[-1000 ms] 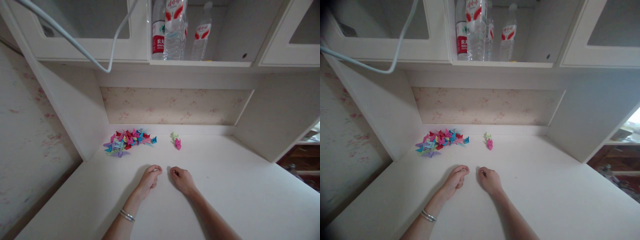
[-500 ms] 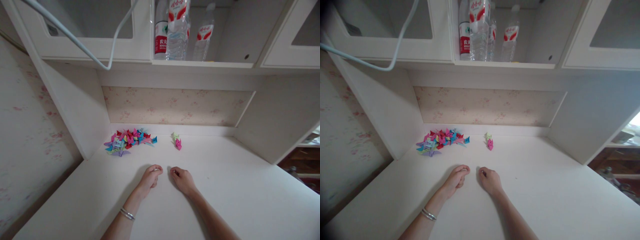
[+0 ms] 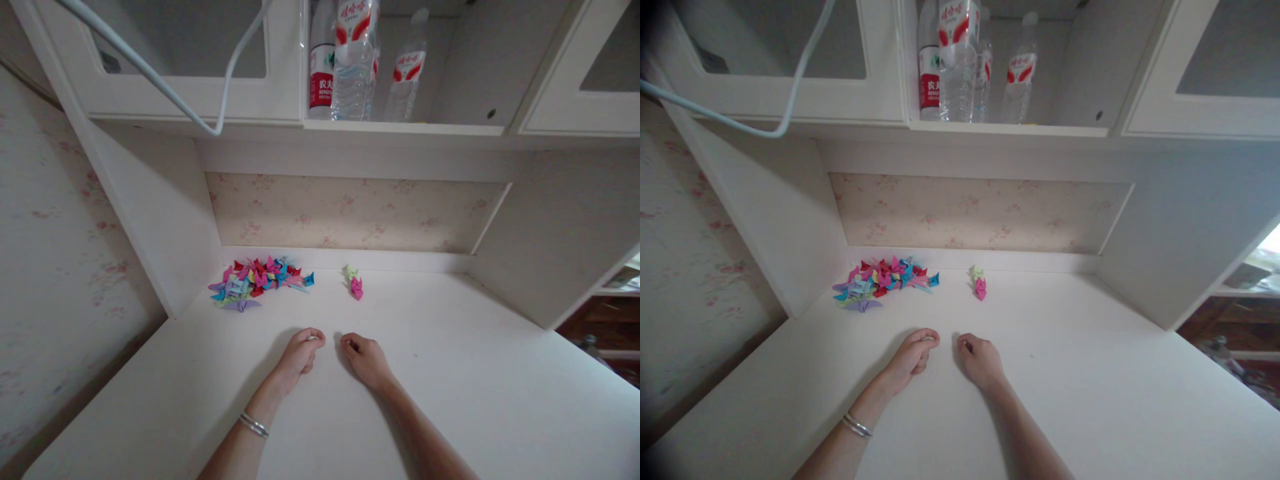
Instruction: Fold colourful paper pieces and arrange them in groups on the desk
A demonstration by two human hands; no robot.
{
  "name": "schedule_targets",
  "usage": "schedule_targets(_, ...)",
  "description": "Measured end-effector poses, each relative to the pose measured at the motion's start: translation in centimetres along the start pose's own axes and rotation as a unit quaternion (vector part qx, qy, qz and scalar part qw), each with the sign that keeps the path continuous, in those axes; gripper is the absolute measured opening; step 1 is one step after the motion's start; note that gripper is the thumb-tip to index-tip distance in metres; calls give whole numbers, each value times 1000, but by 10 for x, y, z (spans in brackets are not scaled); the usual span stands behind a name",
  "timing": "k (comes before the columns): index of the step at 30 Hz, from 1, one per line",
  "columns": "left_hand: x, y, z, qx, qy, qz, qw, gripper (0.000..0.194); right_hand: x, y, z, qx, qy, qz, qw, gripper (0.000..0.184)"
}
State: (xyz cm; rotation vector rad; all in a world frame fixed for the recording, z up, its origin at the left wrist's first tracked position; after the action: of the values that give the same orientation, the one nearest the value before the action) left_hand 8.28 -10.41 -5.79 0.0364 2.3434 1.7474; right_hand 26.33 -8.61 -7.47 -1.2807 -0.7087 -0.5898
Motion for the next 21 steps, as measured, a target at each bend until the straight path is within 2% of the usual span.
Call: schedule_targets(21, -1, 1, -1, 0, -6, 2, 1000, 22, 0, -4, -3, 8, -18, -36, 999, 28)
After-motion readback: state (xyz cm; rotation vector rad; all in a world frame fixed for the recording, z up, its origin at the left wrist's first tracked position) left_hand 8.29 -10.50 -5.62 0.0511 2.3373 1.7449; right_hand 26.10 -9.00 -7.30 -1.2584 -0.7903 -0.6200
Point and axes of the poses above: each hand's wrist, its own z-axis towards the middle knuckle, its own x-axis out of the back of the hand, y = z × x, the point moved 3 cm from there along z, towards the middle knuckle, and after that the axes turned 1 degree about -x, right-handed, at the moved point
